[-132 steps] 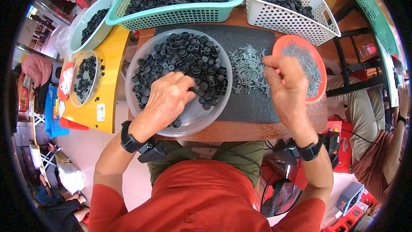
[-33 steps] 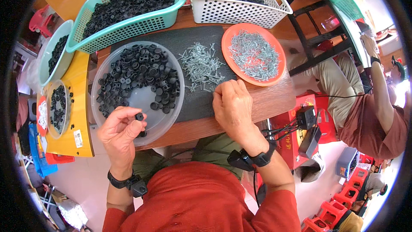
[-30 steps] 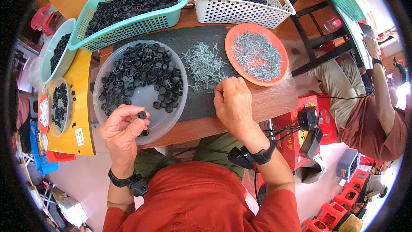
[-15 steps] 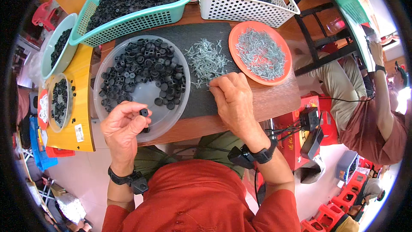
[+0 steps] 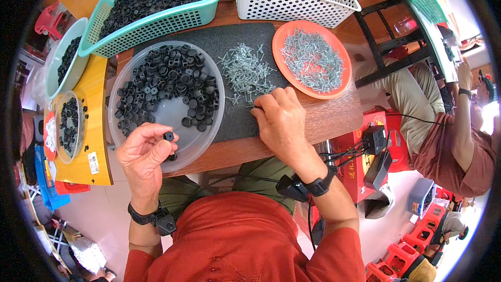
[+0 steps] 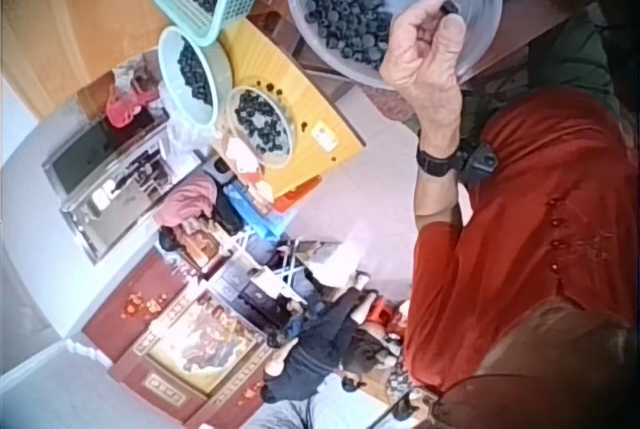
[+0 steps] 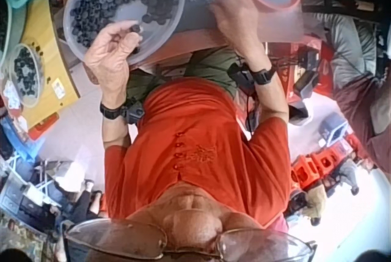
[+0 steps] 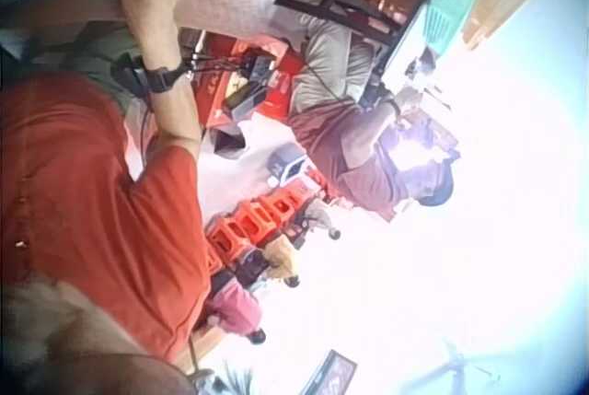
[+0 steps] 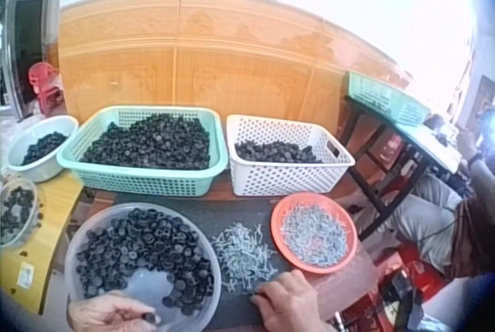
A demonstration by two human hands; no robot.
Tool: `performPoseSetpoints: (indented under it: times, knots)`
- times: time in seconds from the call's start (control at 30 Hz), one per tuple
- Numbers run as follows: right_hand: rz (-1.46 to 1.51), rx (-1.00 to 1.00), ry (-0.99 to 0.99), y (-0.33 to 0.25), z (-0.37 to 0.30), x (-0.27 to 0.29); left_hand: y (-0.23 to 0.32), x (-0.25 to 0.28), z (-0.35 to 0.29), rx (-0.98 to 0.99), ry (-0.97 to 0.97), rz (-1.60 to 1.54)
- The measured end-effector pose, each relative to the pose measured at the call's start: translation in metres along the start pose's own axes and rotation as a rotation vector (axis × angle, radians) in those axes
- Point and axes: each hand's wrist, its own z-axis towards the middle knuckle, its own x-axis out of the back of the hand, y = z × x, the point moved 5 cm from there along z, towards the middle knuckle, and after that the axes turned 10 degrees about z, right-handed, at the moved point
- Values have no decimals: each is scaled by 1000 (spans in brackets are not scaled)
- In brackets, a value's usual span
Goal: Assembling small black plastic caps by inserting metal pins into them.
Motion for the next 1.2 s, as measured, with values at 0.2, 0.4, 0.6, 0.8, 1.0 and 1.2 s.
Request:
performPoseSetpoints:
  times: [0.2,0.4,0.6,0.8,1.0,1.2]
  knots:
    - [-67,27,-26,4,-1,-5,0,-1,0,51,-15,-49]
    - [119,-73,14,0,0,0,-1,0,0,51,-12,-33]
    - [624,-473,-105,-14,1,-4,5,-8,3,54,20,-29]
    - [1126,-797,-342,-44,4,-22,8,-32,5,4,-52,-82]
    - [1170,-785,-373,-57,10,-37,6,-24,0,-105,18,200]
    - [933,-504,-279,-68,14,-41,16,-20,-1,-302,119,516]
